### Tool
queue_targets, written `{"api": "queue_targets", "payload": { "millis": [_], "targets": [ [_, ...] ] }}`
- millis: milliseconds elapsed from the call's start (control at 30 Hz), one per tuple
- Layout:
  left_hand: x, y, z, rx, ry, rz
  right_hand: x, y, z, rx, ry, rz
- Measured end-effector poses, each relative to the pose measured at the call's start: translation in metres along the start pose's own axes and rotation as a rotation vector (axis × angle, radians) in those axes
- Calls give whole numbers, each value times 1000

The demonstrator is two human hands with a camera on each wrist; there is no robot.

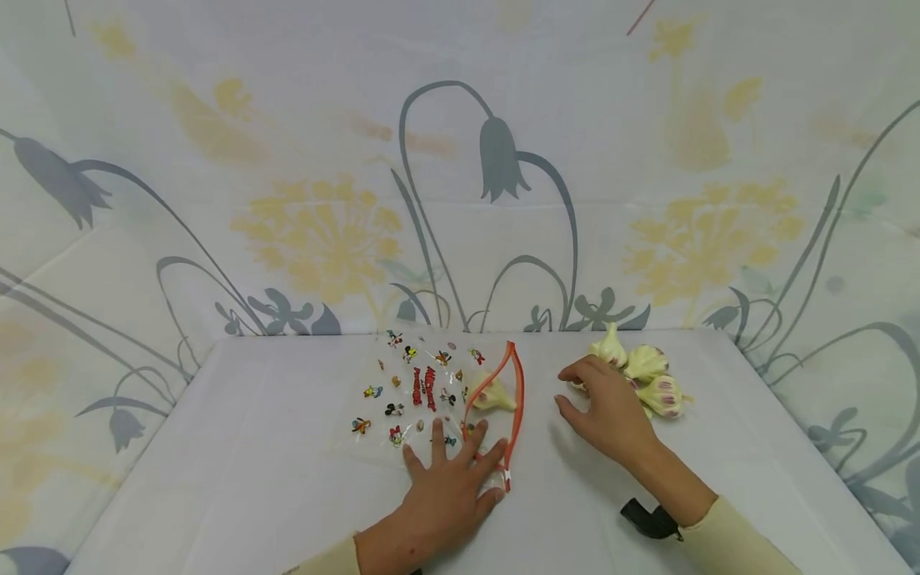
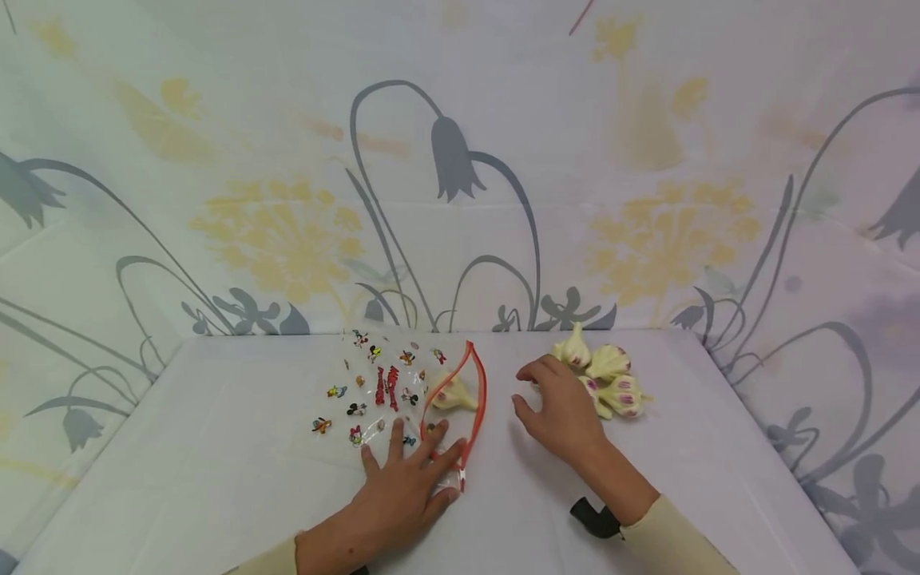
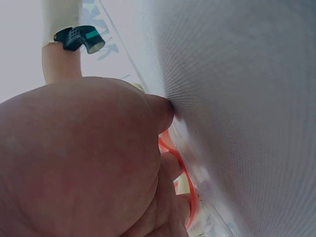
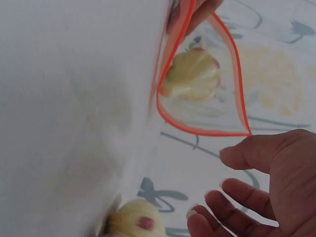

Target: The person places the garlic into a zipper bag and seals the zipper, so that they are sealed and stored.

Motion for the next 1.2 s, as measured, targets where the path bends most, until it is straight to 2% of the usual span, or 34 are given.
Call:
{"api": "queue_targets", "payload": {
  "millis": [267, 500, 800, 1200],
  "targets": [
    [0, 0, -1, 18, 23, -1, -24, -8, 16, 45, 74, -20],
    [0, 0, -1, 29, 13, 4, -39, -12, 29, 88, 133, 4],
    [0, 0, 0, 18, 5, 0, -57, -10, 26, 204, 206, 3],
    [-1, 1, 1, -2, 11, -18, -67, -5, 18, 265, 267, 10]
  ]
}}
Point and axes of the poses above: each hand's wrist, its own y-axis away from the middle knuckle, its own z-axis out of the back of the hand, x = y × z, the point moved 9 cm from there along -y, towards the middle knuckle, and after that the axes turned 13 degrees about -x, right-handed, at the moved point
